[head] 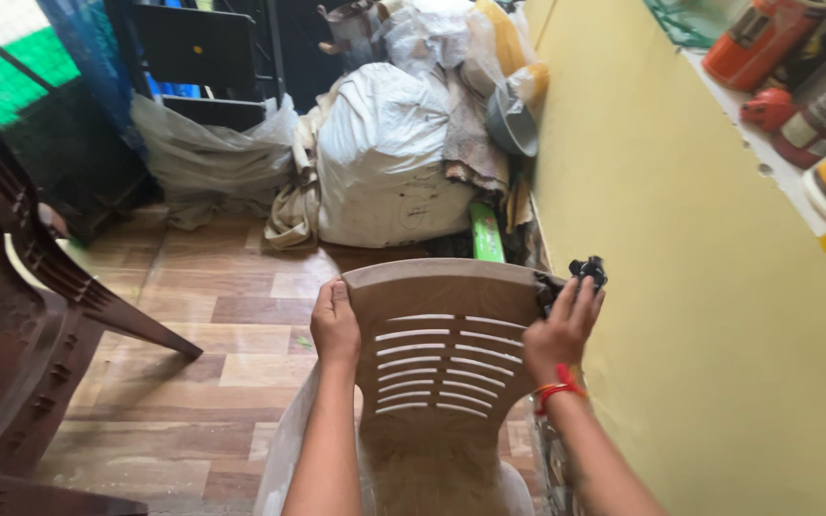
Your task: The person wipes a beige plastic chair with a dark cloth, covering the seat, backrest, and armrests. They then move to a dark brown table and wipe its surface with the same cloth.
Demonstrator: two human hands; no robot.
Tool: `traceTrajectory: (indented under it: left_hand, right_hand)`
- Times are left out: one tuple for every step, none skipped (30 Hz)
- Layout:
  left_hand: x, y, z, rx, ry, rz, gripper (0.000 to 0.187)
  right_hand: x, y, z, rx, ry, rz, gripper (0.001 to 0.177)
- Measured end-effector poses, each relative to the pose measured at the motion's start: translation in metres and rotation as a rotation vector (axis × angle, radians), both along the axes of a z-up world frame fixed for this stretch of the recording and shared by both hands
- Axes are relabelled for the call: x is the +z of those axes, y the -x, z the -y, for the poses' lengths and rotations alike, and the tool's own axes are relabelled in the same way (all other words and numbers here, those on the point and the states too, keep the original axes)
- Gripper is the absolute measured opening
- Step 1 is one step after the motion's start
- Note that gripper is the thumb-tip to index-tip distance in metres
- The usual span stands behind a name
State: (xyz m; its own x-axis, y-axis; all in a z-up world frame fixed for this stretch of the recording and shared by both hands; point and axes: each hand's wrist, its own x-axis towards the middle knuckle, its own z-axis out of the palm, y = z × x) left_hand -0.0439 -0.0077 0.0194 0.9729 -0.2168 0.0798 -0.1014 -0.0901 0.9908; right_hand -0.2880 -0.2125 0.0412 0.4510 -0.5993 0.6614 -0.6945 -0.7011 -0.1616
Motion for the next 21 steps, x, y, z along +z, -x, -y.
traceTrajectory:
  left_hand:
    - [-0.001, -0.007, 0.001, -0.007, 0.029, 0.033, 0.035]
    - [-0.003, -0.009, -0.002, -0.006, -0.045, 0.051, 0.036]
    - [-0.006, -0.009, -0.001, -0.005, -0.111, 0.073, 0.037]
    - [-0.008, -0.011, 0.001, -0.002, -0.177, 0.094, 0.038]
    - [-0.011, -0.013, 0.001, 0.0, -0.194, 0.104, 0.039]
    - [-0.013, -0.012, 0.001, 0.003, -0.211, 0.115, 0.04]
    - [-0.016, -0.007, 0.0, 0.001, -0.228, 0.115, 0.042]
    - [-0.017, -0.009, 0.001, 0.009, -0.234, 0.131, 0.042]
    - [-0.019, -0.008, 0.003, 0.009, -0.239, 0.137, 0.042]
    - [-0.019, -0.008, 0.003, 0.009, -0.245, 0.142, 0.043]
    - [-0.019, -0.007, 0.002, -0.004, -0.216, 0.15, 0.043]
    - [-0.017, -0.005, 0.0, -0.018, -0.187, 0.158, 0.043]
    - [-0.015, -0.007, -0.001, -0.039, -0.155, 0.177, 0.043]
    - [-0.013, -0.007, -0.002, -0.039, -0.151, 0.188, 0.042]
    - [-0.011, -0.007, -0.002, -0.038, -0.147, 0.203, 0.042]
    - [-0.01, -0.007, -0.003, -0.038, -0.143, 0.218, 0.042]
    - [-0.012, -0.007, -0.003, -0.031, -0.14, 0.232, 0.042]
    - [-0.013, -0.007, -0.003, -0.024, -0.137, 0.246, 0.042]
    - [-0.016, -0.007, -0.003, -0.016, -0.131, 0.259, 0.041]
    - [-0.019, -0.006, -0.003, -0.023, -0.132, 0.257, 0.041]
    - [-0.02, -0.008, -0.004, -0.023, -0.134, 0.258, 0.041]
  right_hand:
    - [-0.009, -0.021, -0.01, -0.028, 0.022, 0.062, 0.074]
    - [-0.019, -0.041, -0.025, 0.14, 0.011, 0.094, 0.077]
    - [-0.028, -0.06, -0.038, 0.308, 0.01, 0.128, 0.079]
    - [-0.037, -0.076, -0.053, 0.413, 0.026, 0.084, 0.069]
    - [-0.047, -0.089, -0.068, 0.515, 0.035, 0.041, 0.059]
    - [-0.054, -0.1, -0.073, 0.593, 0.1, -0.051, 0.058]
    - [-0.061, -0.105, -0.078, 0.666, 0.164, -0.155, 0.056]
    - [-0.068, -0.111, -0.082, 0.737, 0.229, -0.259, 0.055]
    - [-0.072, -0.108, -0.076, 0.676, 0.248, -0.28, 0.055]
    - [-0.072, -0.099, -0.061, 0.614, 0.267, -0.301, 0.055]
    - [-0.069, -0.092, -0.045, 0.549, 0.287, -0.326, 0.056]
    - [-0.065, -0.071, -0.032, 0.239, -0.046, -0.582, 0.051]
    - [-0.059, -0.048, -0.023, 0.324, 0.23, -0.07, 0.052]
    - [-0.056, -0.039, -0.018, 0.219, 0.21, 0.013, 0.055]
    - [-0.054, -0.033, -0.014, 0.114, 0.191, 0.101, 0.057]
    - [-0.053, -0.029, -0.011, 0.009, 0.172, 0.189, 0.061]
    - [-0.054, -0.029, -0.01, -0.08, 0.149, 0.247, 0.06]
    - [-0.058, -0.037, -0.015, -0.114, 0.132, 0.28, 0.059]
    - [-0.062, -0.05, -0.021, -0.122, 0.118, 0.3, 0.059]
    - [-0.068, -0.069, -0.033, -0.054, 0.106, 0.282, 0.058]
    - [-0.073, -0.093, -0.046, 0.052, 0.092, 0.248, 0.058]
